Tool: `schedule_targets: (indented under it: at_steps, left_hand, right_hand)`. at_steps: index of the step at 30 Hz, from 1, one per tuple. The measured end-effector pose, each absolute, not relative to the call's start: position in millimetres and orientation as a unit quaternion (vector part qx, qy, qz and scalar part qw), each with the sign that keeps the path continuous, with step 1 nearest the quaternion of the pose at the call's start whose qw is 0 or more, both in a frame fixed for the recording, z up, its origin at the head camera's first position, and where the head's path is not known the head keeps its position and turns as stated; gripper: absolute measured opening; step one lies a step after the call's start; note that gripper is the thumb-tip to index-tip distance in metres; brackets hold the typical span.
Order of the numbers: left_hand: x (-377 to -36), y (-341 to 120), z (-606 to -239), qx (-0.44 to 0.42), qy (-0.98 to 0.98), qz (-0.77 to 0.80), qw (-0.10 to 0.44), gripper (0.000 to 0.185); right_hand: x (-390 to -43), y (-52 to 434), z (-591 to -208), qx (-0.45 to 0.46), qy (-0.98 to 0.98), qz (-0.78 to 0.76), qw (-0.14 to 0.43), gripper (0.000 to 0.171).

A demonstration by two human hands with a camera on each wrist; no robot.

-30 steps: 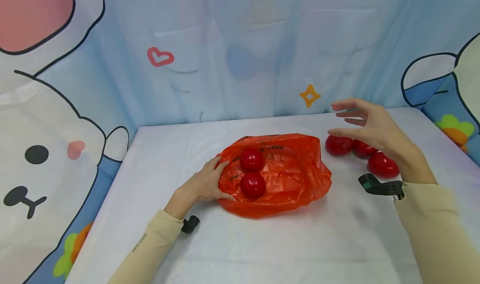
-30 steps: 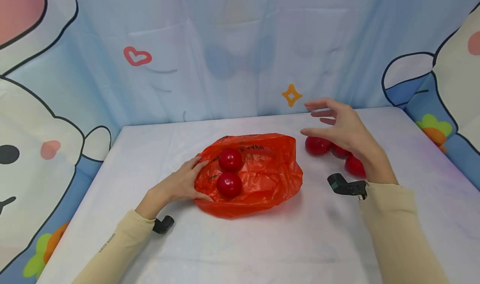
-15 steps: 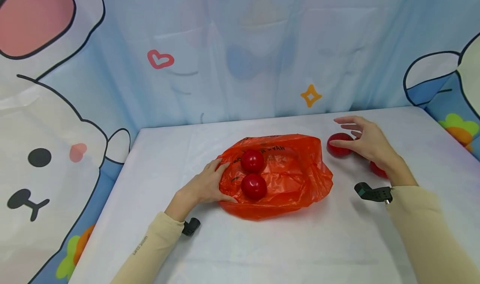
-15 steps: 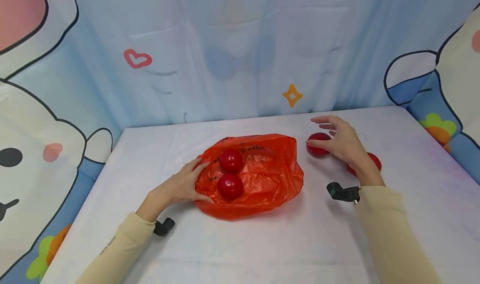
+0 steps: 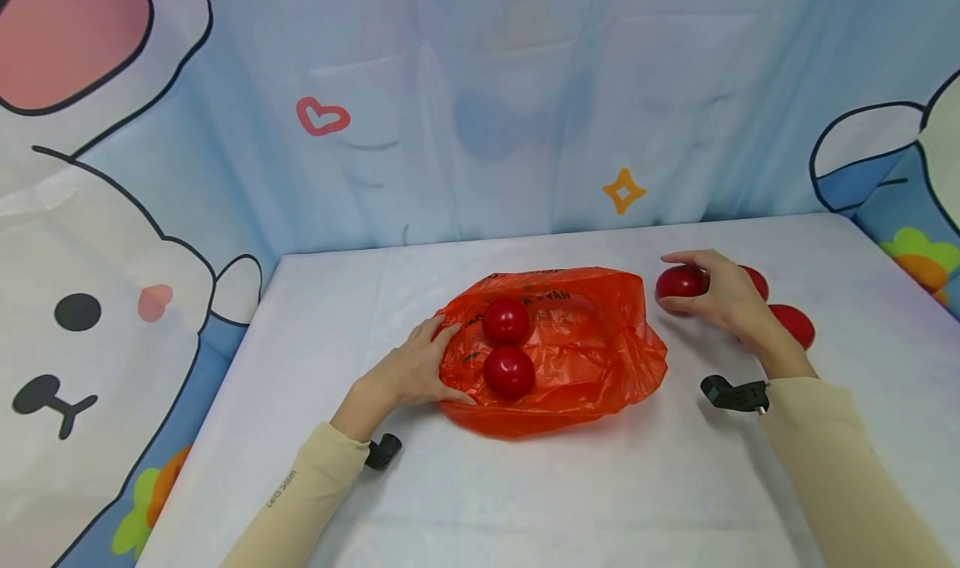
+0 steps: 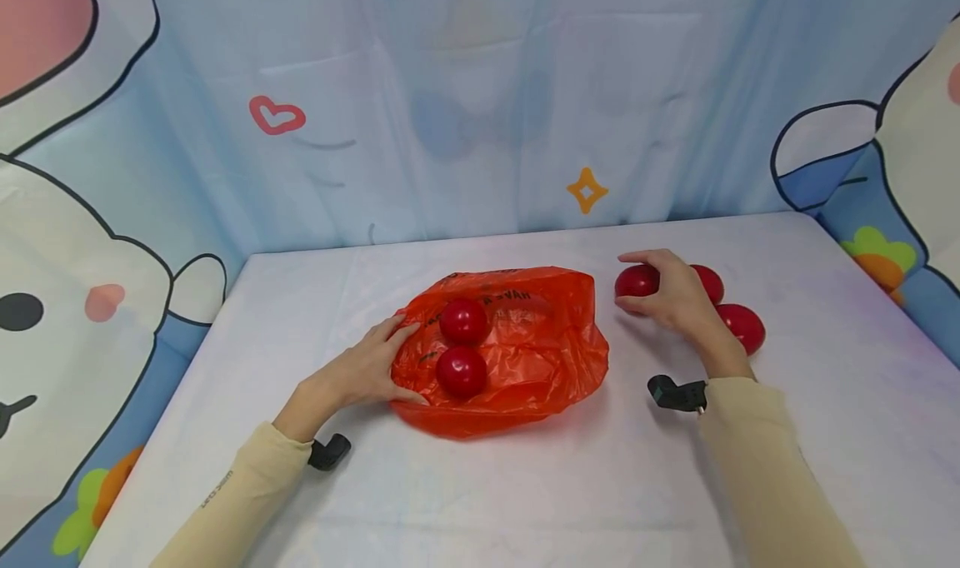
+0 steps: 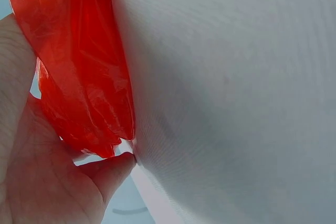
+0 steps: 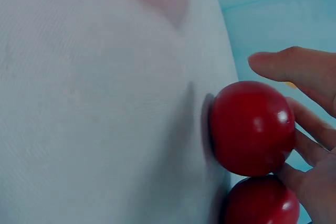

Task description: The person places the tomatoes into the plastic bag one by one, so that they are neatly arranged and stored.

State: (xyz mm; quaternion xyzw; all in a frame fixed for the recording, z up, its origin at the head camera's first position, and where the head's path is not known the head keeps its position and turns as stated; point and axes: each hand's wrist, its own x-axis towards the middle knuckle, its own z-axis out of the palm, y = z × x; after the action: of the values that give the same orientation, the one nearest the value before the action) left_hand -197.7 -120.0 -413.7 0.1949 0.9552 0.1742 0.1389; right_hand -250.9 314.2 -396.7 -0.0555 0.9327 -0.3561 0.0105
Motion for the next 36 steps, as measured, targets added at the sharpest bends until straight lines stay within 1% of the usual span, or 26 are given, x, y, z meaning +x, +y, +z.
schedule_targets:
  at_steps: [4, 28, 31, 36]
  left_hand:
    - [-197.5, -120.3, -414.0, 0.196, 0.955, 0.175, 0.139, 0.11]
    - [-197.4, -119.3, -412.8, 0.2, 0.954, 0.171, 0.14, 0.11]
    - [-197.8, -119.1, -412.5, 0.199, 0.955, 0.169, 0.143, 0.11]
    - [-198.6, -119.0, -413.3, 0.199, 0.955, 0.169, 0.143, 0.11]
  right_hand:
    - [-252.2, 313.9, -398.1, -0.046, 0.937, -0.347, 0.013, 0.074]
    - [-258.6, 315.0, -398.1, -0.057, 0.948, -0.312, 0.012, 0.065]
    - [-259.5, 314.1, -397.7, -0.058, 0.95, -0.307, 0.018, 0.066]
    - [-260.7, 314.1, -403.0, -0.057, 0.949, -0.306, 0.044, 0.075]
